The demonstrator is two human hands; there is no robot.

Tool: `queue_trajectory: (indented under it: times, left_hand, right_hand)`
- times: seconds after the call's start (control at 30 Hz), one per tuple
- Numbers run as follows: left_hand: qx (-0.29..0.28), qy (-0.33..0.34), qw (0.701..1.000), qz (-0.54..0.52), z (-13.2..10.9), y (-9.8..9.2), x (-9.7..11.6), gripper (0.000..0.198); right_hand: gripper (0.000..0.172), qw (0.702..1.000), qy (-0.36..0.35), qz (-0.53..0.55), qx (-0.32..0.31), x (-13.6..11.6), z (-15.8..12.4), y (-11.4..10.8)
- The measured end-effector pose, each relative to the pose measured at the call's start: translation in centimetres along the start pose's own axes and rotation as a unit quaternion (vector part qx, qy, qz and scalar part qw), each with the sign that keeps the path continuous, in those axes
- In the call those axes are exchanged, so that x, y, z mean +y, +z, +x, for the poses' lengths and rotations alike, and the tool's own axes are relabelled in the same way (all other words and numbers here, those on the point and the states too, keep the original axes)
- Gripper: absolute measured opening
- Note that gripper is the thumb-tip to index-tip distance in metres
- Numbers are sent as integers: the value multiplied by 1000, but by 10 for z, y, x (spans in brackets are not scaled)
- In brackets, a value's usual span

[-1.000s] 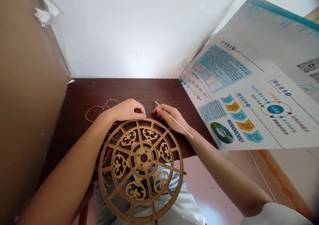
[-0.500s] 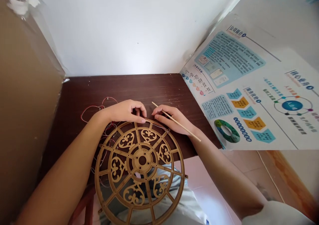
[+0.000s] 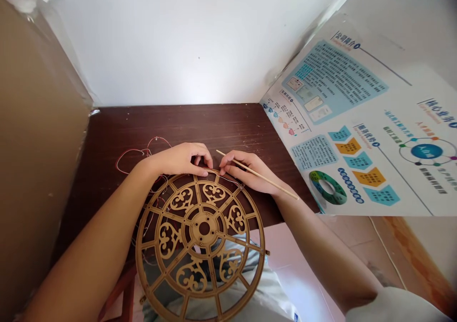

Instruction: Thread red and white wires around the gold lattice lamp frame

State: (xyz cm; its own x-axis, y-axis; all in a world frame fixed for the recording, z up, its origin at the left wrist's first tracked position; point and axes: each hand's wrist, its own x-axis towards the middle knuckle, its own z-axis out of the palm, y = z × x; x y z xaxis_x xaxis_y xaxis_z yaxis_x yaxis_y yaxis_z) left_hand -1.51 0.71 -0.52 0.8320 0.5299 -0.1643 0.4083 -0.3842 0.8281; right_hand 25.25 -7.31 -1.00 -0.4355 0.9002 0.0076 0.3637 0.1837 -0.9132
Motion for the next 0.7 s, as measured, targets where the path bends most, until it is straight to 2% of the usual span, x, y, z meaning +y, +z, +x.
queue_trajectory:
  times: [0.17,0.33,0.63,0.7]
  left_hand:
    - [0,16,1000,7,2,1,-1,28]
    - [7,-9,1000,2,1,0,3,25]
    - [2,-3,1000,15,2,3,1,21]
    - [5,-2,1000,18,3,4,1,21]
  right_hand:
    - [12,1000,11,16,-19,-5,-2,-1]
    - [13,999,7,11,-31,-5,-2,-2]
    - [14,996,-24,-29,-76,-5,-5,-5]
    - [18,995,-35,-39,-90,-4,-5,-4]
